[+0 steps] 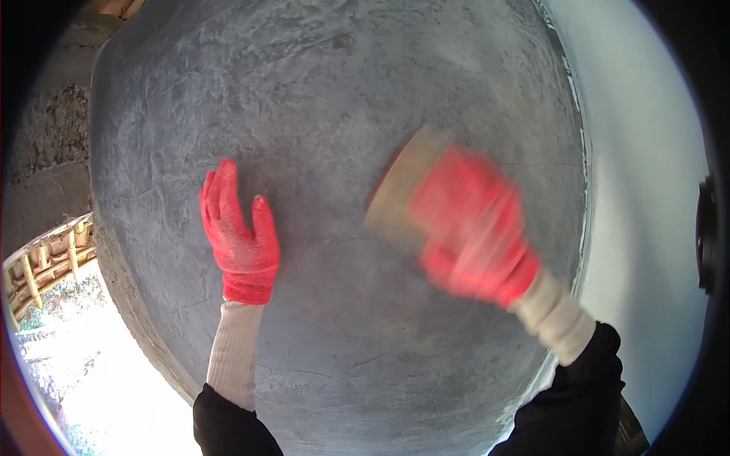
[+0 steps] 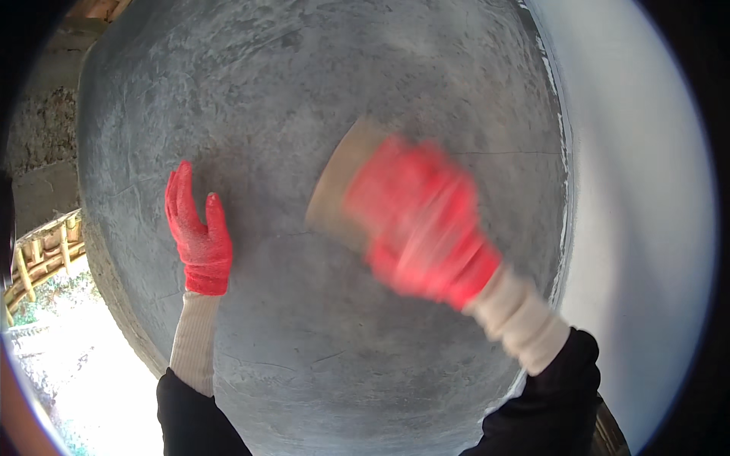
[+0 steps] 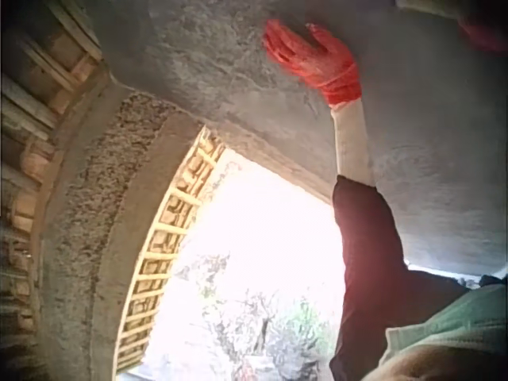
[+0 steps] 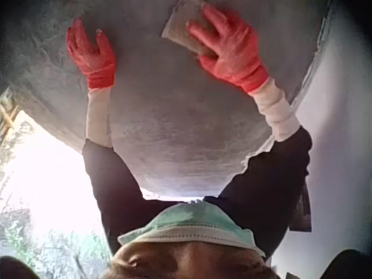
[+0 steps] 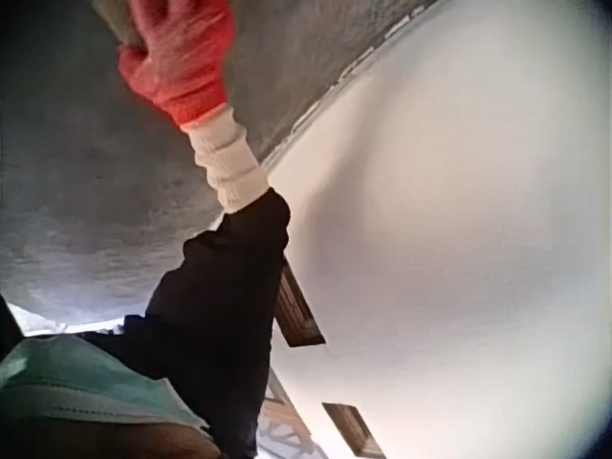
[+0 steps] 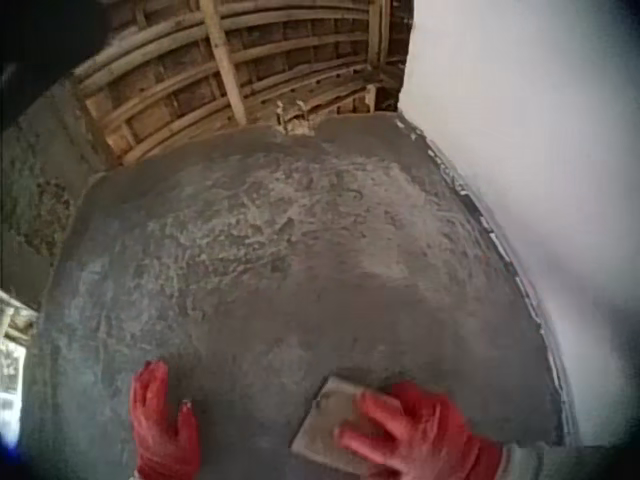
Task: The person sands a concrete wall using a sanding block while wearing gloves.
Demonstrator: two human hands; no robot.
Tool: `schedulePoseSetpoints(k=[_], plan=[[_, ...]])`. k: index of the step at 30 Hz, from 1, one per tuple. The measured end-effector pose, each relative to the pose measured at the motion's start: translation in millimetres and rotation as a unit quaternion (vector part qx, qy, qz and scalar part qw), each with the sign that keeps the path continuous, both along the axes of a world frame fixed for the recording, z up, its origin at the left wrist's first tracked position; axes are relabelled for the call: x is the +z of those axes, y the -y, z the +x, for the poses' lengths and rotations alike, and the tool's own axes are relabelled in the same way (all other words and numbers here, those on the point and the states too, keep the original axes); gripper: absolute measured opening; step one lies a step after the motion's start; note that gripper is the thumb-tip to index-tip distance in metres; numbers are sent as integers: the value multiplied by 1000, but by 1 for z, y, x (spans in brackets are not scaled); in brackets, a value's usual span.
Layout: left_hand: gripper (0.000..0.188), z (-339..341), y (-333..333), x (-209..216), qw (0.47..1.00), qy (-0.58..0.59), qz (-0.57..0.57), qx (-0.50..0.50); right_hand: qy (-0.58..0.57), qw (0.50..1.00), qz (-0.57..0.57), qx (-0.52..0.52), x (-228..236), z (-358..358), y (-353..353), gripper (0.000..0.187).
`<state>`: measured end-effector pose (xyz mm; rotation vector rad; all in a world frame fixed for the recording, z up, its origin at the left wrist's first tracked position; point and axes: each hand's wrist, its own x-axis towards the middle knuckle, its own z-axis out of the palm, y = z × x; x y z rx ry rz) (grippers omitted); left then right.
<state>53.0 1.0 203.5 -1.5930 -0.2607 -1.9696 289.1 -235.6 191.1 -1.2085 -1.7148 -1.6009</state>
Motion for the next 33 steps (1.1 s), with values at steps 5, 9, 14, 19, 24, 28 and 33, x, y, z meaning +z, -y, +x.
schedulePoseSetpoints(k=[5,9,14,19,24,28,33], plan=[[57,-7,-12,1,1000,5,-19,17,472,875,-98,-45,-63,-5,-54,58],[57,-21,-28,-14,997,9,-38,68,96,994,33,42,67,0,-37,64],[56,-2,-22,-8,999,17,-20,28,-130,977,166,-28,198,25,7,74],[55,-19,-32,-16,999,34,-34,22,76,995,57,24,87,-10,-43,65],[55,-14,-27,-10,999,24,-17,14,567,815,-100,-71,-44,-18,-49,58],[54,-19,-25,-14,999,17,-33,21,143,988,-42,26,62,-4,-28,63],[53,-5,-17,-9,999,30,-28,-8,-227,945,233,-16,165,26,4,72]])
